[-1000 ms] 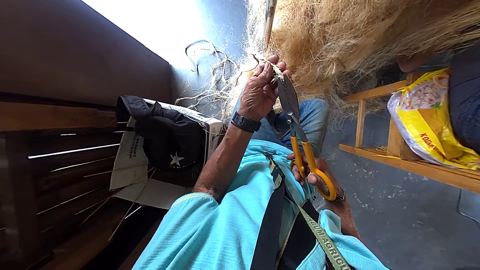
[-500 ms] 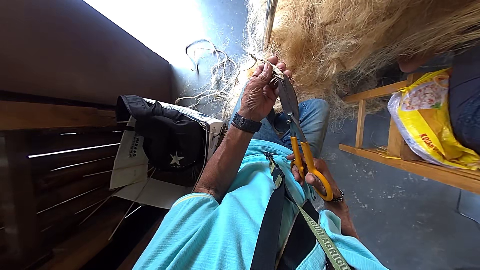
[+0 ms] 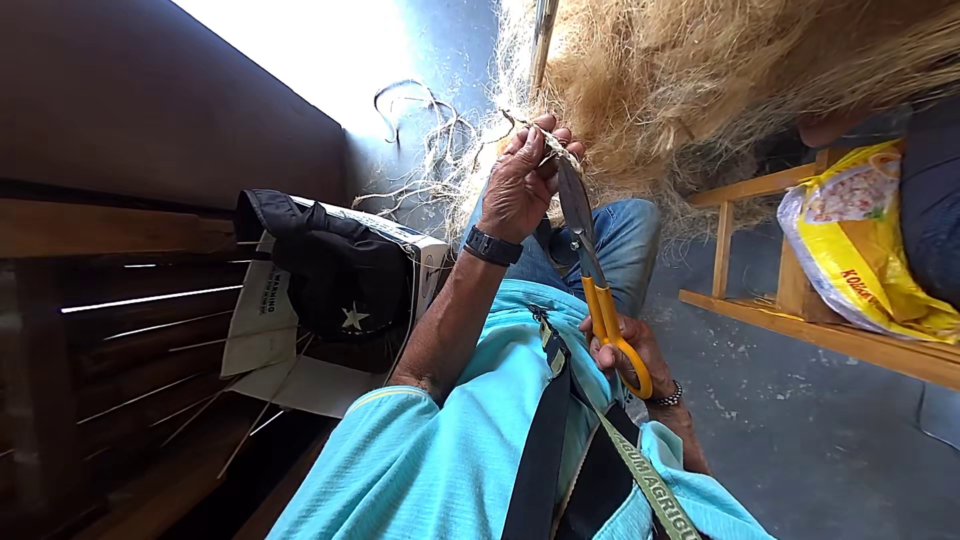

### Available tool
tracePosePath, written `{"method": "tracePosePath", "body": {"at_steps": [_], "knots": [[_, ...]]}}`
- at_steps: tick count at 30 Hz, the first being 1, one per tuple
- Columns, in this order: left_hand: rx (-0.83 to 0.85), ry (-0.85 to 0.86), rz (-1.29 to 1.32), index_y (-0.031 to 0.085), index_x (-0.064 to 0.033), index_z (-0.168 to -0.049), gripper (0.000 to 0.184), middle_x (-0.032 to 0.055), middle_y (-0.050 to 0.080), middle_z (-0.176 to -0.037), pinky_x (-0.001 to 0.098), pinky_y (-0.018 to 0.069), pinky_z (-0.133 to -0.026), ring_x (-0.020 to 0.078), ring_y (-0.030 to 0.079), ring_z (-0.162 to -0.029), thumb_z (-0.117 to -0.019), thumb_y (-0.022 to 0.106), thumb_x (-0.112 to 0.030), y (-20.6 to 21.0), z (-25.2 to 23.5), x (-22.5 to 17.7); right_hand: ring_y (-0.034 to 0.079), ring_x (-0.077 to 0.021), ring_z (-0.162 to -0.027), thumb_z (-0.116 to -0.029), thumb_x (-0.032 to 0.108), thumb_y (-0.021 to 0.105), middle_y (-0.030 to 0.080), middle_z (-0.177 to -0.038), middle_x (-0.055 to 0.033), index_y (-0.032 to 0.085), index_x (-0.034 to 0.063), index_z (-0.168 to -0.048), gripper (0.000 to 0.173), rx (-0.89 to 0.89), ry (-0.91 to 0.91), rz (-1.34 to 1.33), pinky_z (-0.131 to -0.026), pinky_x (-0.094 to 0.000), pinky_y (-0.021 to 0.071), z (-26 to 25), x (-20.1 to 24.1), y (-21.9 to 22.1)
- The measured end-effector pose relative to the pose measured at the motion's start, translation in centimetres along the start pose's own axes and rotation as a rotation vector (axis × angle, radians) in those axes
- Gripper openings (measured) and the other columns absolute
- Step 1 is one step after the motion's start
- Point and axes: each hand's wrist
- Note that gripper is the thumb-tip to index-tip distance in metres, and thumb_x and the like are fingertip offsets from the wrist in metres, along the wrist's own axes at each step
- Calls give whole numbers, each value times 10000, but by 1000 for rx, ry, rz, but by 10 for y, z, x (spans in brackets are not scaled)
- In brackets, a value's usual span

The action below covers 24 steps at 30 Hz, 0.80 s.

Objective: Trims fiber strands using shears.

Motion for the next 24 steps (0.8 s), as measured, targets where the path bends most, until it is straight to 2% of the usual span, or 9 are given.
{"method": "tracePosePath", "body": {"at_steps": [2,6,10,13,16,18,20,22,24], "knots": [[-6,-2,1,577,-98,-1194,229,99,742,-1007,364,621,-851,220,747,-927,-1106,366,-120,0,-1,-2,604,-31,-548,-841,589,768,662,-705,64,682,56,-1199,648,43,23,26,-486,-209,531,2,3,-5],[-23,13,-34,576,-94,-1218,237,73,728,-1008,345,622,-831,192,734,-922,-1108,372,-140,1,-4,-6,615,-67,-682,-816,782,639,653,-821,22,587,-19,-1320,948,138,52,148,-590,-229,545,6,12,-11],[12,-1,-19,587,-91,-1208,242,92,736,-1022,346,626,-808,206,740,-923,-1108,372,-139,0,-4,-9,656,-89,-745,-785,794,655,696,-876,14,555,-32,-1347,1004,11,-25,247,-662,-274,579,4,22,-9],[33,-40,4,591,-81,-1223,246,103,734,-1029,384,627,-839,231,740,-943,-1104,383,-134,1,0,-6,701,-120,-834,-792,720,713,758,-1020,-44,544,-59,-1343,970,-184,-129,364,-709,-304,587,-6,33,-8],[70,-94,18,584,-93,-1222,226,102,726,-1046,402,623,-847,241,733,-960,-1095,401,-131,6,10,3,698,-75,-829,-835,645,724,759,-1082,-40,561,-37,-1307,845,-396,-270,554,-729,-285,593,-29,38,-13],[81,-149,38,584,-85,-1209,222,109,720,-1043,405,628,-842,248,734,-956,-1096,397,-123,9,18,11,697,-71,-797,-841,516,791,757,-1115,-37,543,-16,-1323,760,-482,-358,566,-700,-282,597,-48,39,-16],[104,-203,72,596,-81,-1192,223,117,716,-1048,408,623,-847,253,731,-963,-1092,400,-120,10,26,20,721,-117,-877,-821,324,842,747,-1167,-56,515,-14,-1348,706,-510,-416,517,-748,-311,614,-66,43,-17],[120,-254,92,610,-80,-1184,215,124,720,-1051,392,627,-823,252,732,-964,-1086,422,-119,10,35,27,724,-186,-1019,-811,140,838,728,-1194,-84,495,-17,-1365,670,-459,-521,422,-875,-359,623,-77,47,-17],[109,-282,103,615,-76,-1183,209,128,718,-1042,385,628,-810,253,733,-957,-1082,437,-117,9,39,33,715,-144,-1006,-785,65,824,730,-1150,-55,516,-1,-1346,644,-428,-573,405,-870,-320,613,-84,52,-13]]}}
Point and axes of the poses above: each hand's wrist, its own z-axis away from the middle knuckle, its own y-axis out of the palm, x = y × z
